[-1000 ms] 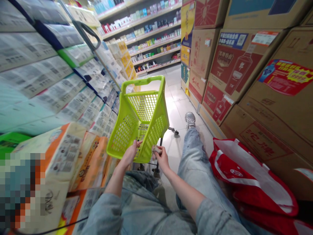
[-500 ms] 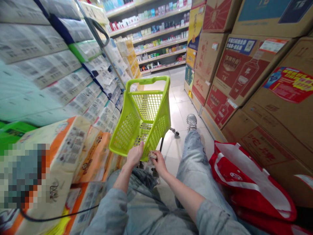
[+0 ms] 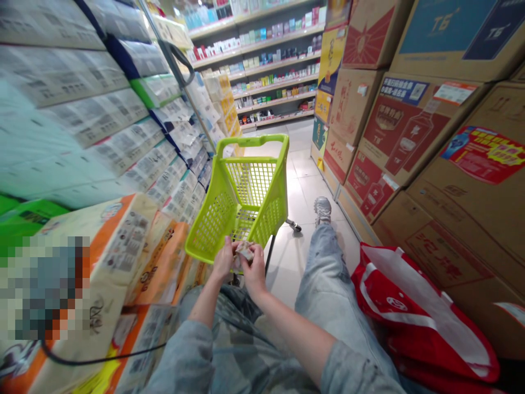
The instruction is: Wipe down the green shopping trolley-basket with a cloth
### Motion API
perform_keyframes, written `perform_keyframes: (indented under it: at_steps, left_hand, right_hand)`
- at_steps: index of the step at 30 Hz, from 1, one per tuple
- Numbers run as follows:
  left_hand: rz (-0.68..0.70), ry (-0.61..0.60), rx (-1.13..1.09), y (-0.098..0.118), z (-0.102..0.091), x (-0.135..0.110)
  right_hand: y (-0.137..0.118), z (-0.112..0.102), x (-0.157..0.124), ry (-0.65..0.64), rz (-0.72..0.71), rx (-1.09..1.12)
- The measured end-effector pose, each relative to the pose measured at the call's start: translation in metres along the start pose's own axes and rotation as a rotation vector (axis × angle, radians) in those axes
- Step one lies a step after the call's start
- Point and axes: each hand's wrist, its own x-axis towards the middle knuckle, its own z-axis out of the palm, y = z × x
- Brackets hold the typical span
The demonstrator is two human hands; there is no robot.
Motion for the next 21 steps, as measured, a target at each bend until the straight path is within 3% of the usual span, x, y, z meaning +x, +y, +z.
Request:
perform_keyframes:
  at_steps: [3,7,11,21]
  left_hand:
    - [0.020,-0.013,-0.048,-0.004,0.002,-0.001]
    - [0.006,-0.045,-0.113,-0.007,0.005,0.000]
    - [0.022,-0.048,-0.083,-0.005,0.007,0.002]
    - [0.150,-0.075,0.156,0.037,0.028,0.004]
  right_hand:
    - [0.002,0.002,0.018,0.042,0.012,-0.067]
    - [-0.002,-0.006,0.085,0.158,0.096,-0.154]
    - [-0.006,-0.016,0.141,0.126,0.151,-0.241]
    - [0.000,-0.037,0.135,0.185,0.079,-0.328]
